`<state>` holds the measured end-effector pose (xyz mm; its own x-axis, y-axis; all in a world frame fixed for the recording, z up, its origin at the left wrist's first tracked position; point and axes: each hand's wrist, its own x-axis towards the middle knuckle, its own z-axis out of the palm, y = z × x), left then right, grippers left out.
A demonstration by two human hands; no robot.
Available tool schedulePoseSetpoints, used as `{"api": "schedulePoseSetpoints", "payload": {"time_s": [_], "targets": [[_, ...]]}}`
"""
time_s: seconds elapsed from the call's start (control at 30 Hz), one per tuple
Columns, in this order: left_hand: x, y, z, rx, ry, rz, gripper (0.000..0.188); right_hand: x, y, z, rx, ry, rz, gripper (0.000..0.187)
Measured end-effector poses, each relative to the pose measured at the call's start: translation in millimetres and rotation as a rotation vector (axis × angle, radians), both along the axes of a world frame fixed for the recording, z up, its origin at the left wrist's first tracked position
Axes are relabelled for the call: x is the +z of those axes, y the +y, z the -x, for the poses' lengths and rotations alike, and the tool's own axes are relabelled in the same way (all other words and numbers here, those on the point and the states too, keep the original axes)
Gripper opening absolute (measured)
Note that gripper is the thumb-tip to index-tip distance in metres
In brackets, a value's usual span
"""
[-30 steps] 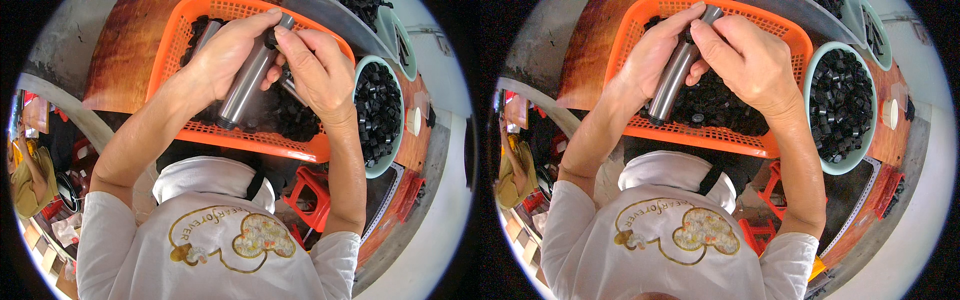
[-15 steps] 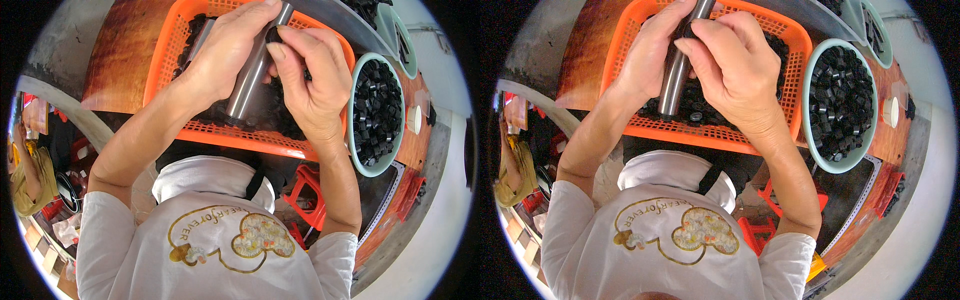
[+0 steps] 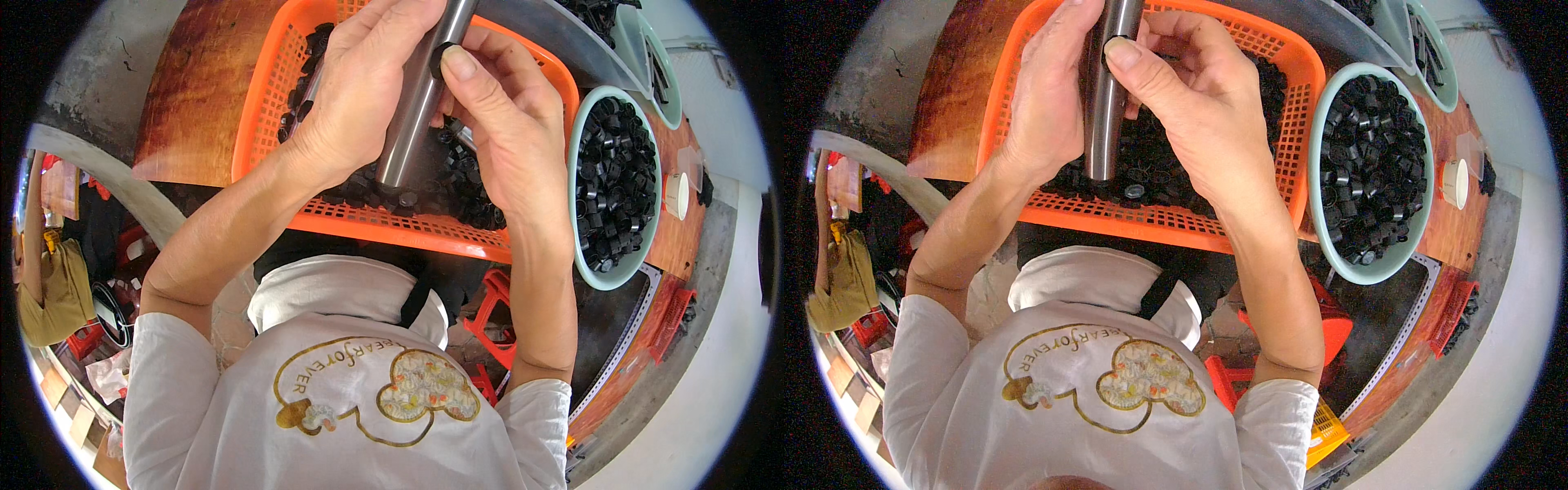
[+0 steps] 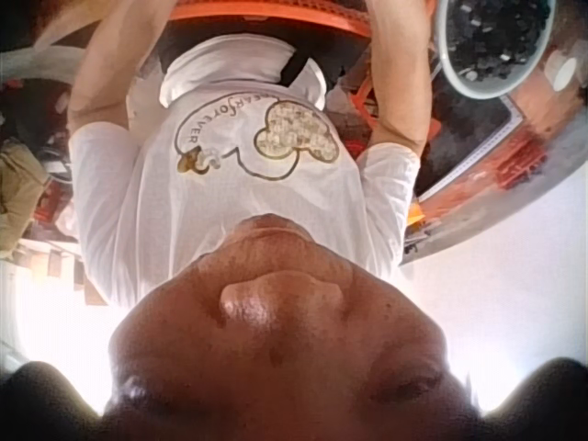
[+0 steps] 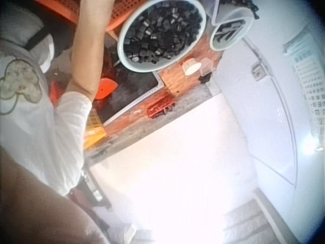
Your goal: The person repeatedly picks small black plastic pieces from an orange basket and presses them onto a cylindrical metal rod, then places the assembled units into a light green bowl. The person continues this cycle throughout the clip.
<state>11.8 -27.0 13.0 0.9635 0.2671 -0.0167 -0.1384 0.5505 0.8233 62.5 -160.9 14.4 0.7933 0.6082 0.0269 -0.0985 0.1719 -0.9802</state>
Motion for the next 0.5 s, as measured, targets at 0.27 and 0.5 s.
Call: {"api": "schedulePoseSetpoints", "payload": {"time_s": [0.27,0.5], "targets": [[-23,-3,-2,0.158,-0.181,0.102,0.026,-5,11,15,-0.002,0.275,-0.151,0.042],[-14,1,-4,0.108,-0.176,-0.021,0.025,-3,10,14,0.012,0.357,-0.074,0.044]]}}
